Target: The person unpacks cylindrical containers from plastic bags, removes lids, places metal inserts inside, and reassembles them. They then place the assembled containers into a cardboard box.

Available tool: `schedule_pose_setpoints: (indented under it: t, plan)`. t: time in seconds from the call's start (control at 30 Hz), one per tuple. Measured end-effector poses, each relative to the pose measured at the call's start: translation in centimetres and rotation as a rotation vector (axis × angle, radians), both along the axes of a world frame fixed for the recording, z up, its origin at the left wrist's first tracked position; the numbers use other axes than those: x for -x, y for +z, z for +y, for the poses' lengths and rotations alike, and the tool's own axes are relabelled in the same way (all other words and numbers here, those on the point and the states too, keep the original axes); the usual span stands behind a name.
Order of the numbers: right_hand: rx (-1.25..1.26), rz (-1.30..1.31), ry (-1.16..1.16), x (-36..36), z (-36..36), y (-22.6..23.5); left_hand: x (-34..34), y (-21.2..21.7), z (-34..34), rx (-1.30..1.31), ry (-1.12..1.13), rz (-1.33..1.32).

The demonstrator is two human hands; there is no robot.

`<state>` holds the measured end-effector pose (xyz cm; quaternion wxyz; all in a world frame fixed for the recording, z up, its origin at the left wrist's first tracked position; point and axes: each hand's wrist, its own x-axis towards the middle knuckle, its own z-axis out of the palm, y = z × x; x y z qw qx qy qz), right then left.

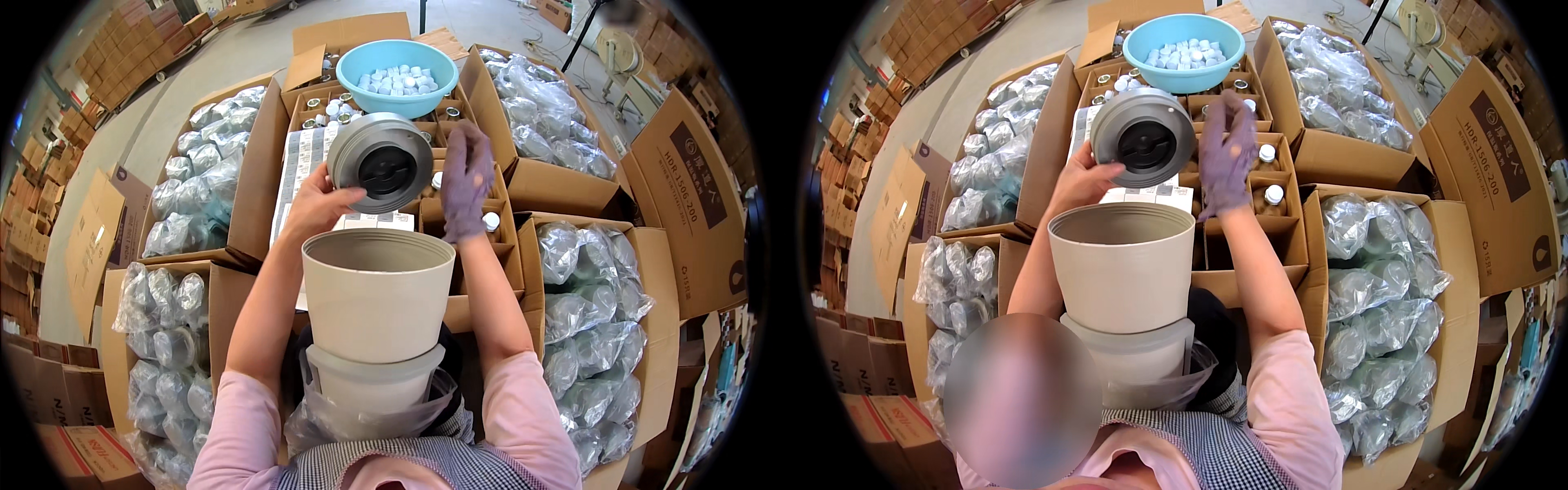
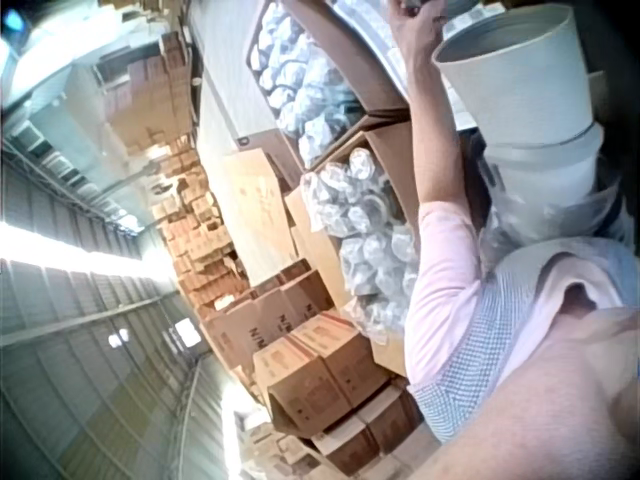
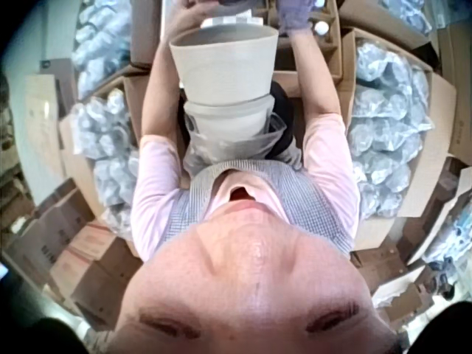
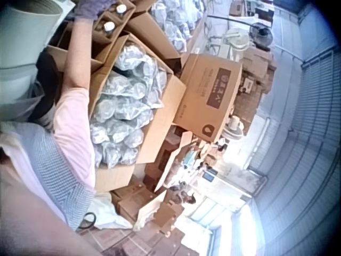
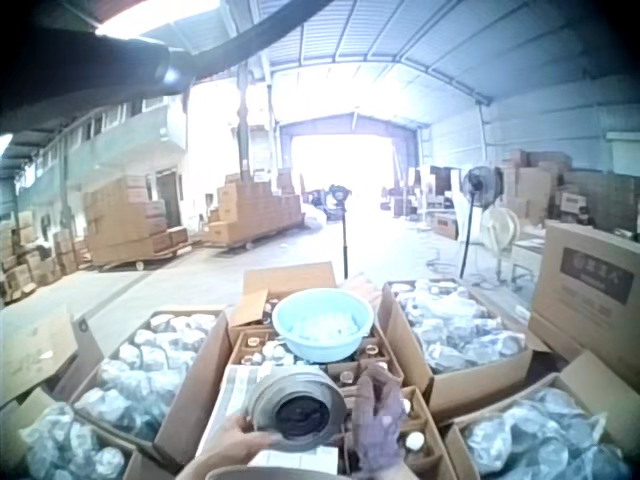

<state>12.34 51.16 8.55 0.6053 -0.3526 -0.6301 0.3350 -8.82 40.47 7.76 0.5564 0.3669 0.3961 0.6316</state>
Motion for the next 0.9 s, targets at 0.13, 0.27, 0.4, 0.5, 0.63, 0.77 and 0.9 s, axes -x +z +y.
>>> schedule_pose_setpoints:
  t: [0.13, 0.27, 0.4, 0.5, 0.63, 0.77, 0.9]
  plan:
    - [-0.700, -0.607, -0.117, -0.9, -5.2, 1.0, -4.0, 1.4, -1.5, 0.045, -0.044, 0.047]
    - [-0.316, -0.477, 0.084, 0.3, -4.8, -1.2, -4.4, -3.2, -0.5, -0.209, 0.013, 0.221]
    - [0.188, 0.013, 0.497, 0.1, -2.7, -4.4, -6.7, -1.5, -1.2, -0.597, 0.251, 1.116]
    - [0.062, -0.184, 0.434, -0.2, -2.6, -3.4, -6.6, -2.8, -1.5, -0.375, 0.262, 0.769]
    - [-0.296, -0.315, 0.072, 0.4, -4.9, -2.1, -7.0, -3.4, -2.3, -0.276, 0.144, 0.415]
    - [0.019, 0.165, 0.439, -0.5, -3.5, -6.1, -7.5, -2.5, -2.1, -0.444, 0.174, 0.933]
    - [-0.379, -0.297, 0.564, -2.0, -1.5, -10.1, -7.3, -0.6, -2.8, -0.729, 0.132, 1.368]
